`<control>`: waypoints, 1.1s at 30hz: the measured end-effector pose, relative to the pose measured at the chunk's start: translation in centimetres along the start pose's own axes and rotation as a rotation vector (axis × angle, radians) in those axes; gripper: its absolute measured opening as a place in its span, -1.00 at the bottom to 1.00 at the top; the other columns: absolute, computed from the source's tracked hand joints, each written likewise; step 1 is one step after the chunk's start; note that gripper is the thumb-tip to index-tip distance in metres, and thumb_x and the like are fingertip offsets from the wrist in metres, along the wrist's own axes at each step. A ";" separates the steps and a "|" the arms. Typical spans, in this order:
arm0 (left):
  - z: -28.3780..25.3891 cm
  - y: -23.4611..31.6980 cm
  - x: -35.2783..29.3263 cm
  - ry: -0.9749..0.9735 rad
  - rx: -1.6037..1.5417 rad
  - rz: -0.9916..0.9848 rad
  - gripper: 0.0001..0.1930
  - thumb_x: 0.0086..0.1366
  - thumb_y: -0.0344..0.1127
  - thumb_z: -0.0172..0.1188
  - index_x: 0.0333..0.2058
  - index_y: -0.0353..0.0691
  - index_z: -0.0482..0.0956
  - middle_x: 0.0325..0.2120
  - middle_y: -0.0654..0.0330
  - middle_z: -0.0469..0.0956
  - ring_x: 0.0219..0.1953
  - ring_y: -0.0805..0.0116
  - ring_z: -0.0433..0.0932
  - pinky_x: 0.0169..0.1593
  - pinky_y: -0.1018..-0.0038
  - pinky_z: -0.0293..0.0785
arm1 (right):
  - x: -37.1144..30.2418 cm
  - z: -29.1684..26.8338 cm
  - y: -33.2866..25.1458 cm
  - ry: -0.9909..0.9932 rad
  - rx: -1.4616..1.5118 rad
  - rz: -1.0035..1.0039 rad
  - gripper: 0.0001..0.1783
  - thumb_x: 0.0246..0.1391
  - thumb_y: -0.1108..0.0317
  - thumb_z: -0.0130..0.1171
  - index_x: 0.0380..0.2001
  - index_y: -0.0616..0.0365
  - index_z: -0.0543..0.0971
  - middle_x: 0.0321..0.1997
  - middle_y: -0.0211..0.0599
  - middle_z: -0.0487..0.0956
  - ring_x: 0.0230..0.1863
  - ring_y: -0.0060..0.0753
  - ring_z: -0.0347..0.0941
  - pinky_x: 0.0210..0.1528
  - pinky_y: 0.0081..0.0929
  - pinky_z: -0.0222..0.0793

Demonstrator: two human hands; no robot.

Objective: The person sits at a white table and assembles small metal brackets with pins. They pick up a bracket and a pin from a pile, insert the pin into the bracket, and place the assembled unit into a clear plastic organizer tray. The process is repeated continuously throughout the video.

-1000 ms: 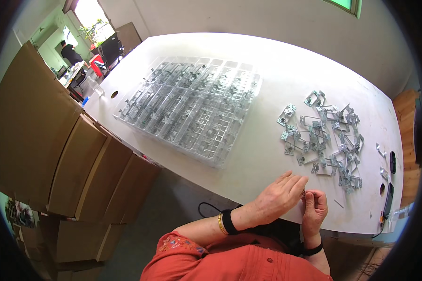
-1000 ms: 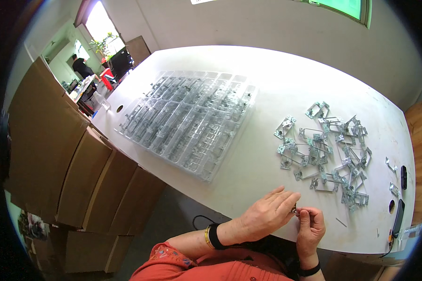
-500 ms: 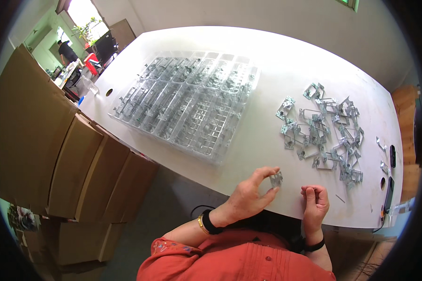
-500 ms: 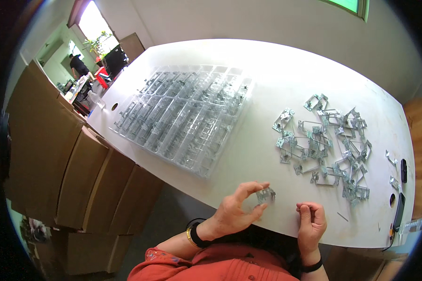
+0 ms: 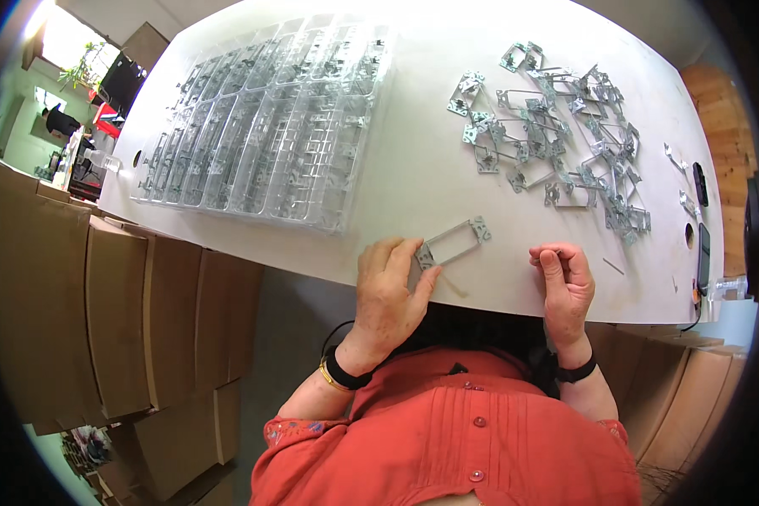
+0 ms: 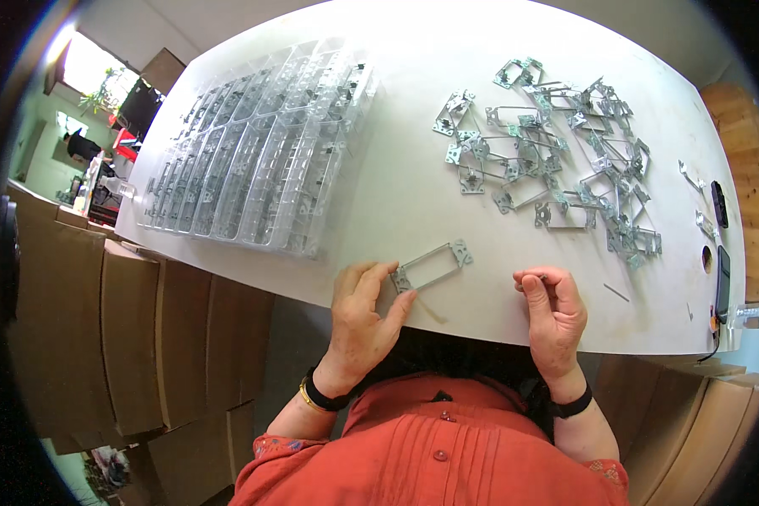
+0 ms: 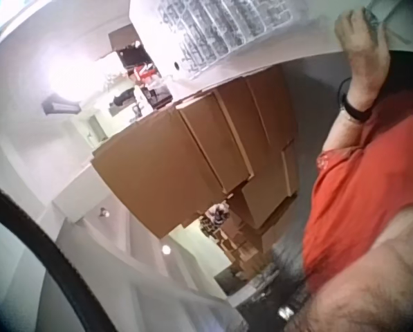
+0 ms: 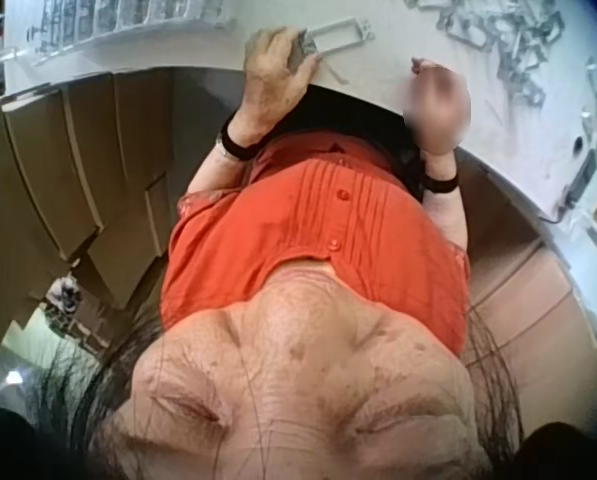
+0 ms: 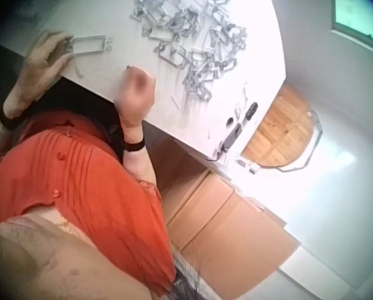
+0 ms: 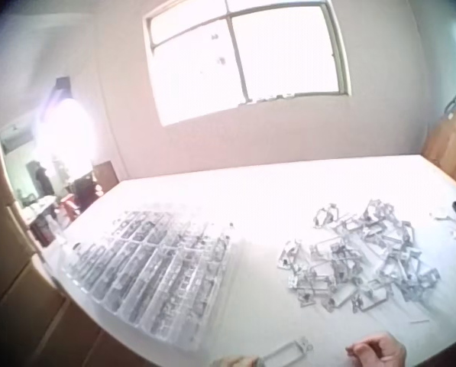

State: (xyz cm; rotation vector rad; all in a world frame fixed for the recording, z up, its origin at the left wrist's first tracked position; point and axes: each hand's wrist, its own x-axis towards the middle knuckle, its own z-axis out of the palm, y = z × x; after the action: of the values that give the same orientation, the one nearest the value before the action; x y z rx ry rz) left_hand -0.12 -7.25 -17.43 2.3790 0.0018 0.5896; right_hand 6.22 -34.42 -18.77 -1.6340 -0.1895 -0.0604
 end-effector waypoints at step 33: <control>-20.2 0.7 6.6 0.521 0.221 -0.064 -0.87 0.41 -0.64 0.37 -0.12 -0.35 0.77 -0.22 0.08 0.74 -0.19 0.33 0.71 -0.08 0.45 0.62 | 2.6 -0.9 -1.0 -0.225 0.032 0.212 -0.87 0.54 0.35 0.29 -0.11 0.18 0.60 -0.19 -0.36 0.74 -0.19 -0.58 0.62 -0.01 -0.54 0.58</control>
State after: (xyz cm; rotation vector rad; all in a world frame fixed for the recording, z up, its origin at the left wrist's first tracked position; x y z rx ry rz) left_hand -2.65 5.71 -0.81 2.3503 0.3884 1.2118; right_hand 8.66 -35.00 -17.36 -1.6188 -0.1875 0.2881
